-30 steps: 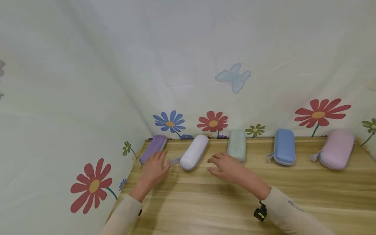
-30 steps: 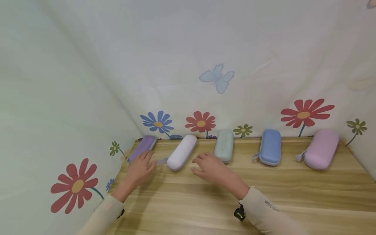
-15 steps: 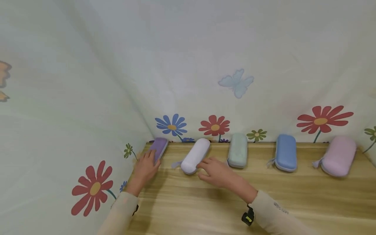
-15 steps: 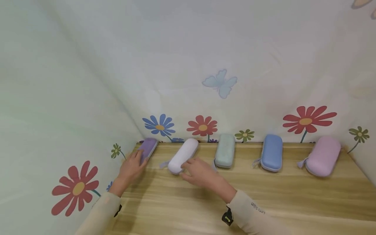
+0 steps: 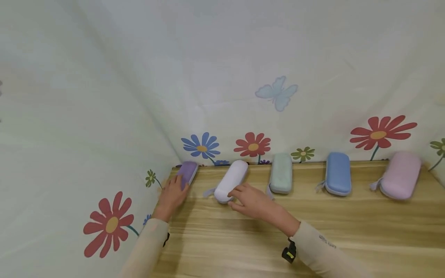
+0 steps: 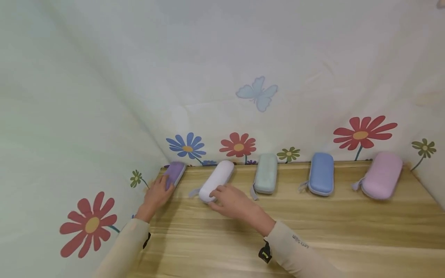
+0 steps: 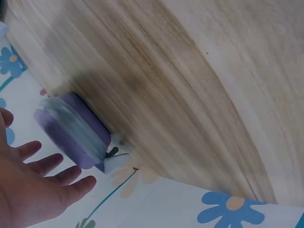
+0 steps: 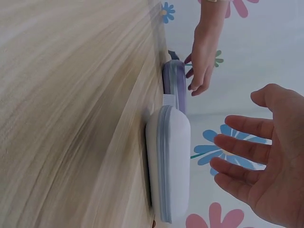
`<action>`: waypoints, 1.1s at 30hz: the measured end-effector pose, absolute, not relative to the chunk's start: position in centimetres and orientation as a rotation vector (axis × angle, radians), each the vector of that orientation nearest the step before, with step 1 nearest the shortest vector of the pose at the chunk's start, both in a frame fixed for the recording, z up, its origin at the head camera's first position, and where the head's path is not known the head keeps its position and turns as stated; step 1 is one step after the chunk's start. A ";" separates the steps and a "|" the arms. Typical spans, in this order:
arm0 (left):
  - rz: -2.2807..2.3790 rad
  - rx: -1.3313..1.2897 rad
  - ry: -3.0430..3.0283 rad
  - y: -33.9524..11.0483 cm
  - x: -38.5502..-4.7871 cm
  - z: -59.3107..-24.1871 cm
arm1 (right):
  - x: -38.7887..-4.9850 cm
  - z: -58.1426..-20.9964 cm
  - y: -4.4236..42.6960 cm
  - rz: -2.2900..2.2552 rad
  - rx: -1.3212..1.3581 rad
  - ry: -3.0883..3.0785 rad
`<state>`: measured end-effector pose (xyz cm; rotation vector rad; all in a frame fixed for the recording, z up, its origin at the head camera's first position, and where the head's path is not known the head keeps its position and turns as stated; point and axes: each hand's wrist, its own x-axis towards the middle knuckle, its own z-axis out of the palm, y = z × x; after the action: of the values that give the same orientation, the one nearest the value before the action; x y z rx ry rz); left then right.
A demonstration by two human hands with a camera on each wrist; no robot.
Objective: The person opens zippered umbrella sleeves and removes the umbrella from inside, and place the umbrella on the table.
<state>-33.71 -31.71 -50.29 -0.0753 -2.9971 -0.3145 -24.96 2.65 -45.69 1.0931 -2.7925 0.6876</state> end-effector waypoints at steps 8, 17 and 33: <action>-0.378 -0.080 -2.970 -32.2 -34.9 -50.5 | -25.2 -45.6 2.3 0.650 1.168 -2.753; -0.373 -0.040 -3.078 -31.6 -36.0 -50.8 | -25.1 -46.3 1.9 0.611 1.196 -2.762; -0.293 0.011 -3.101 -31.7 -36.9 -52.6 | -25.0 -46.3 1.0 0.554 1.174 -2.793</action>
<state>-36.89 -31.69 -52.59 0.0114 -3.1013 -0.2928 -24.99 1.05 -46.28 1.1741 -2.7930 0.5541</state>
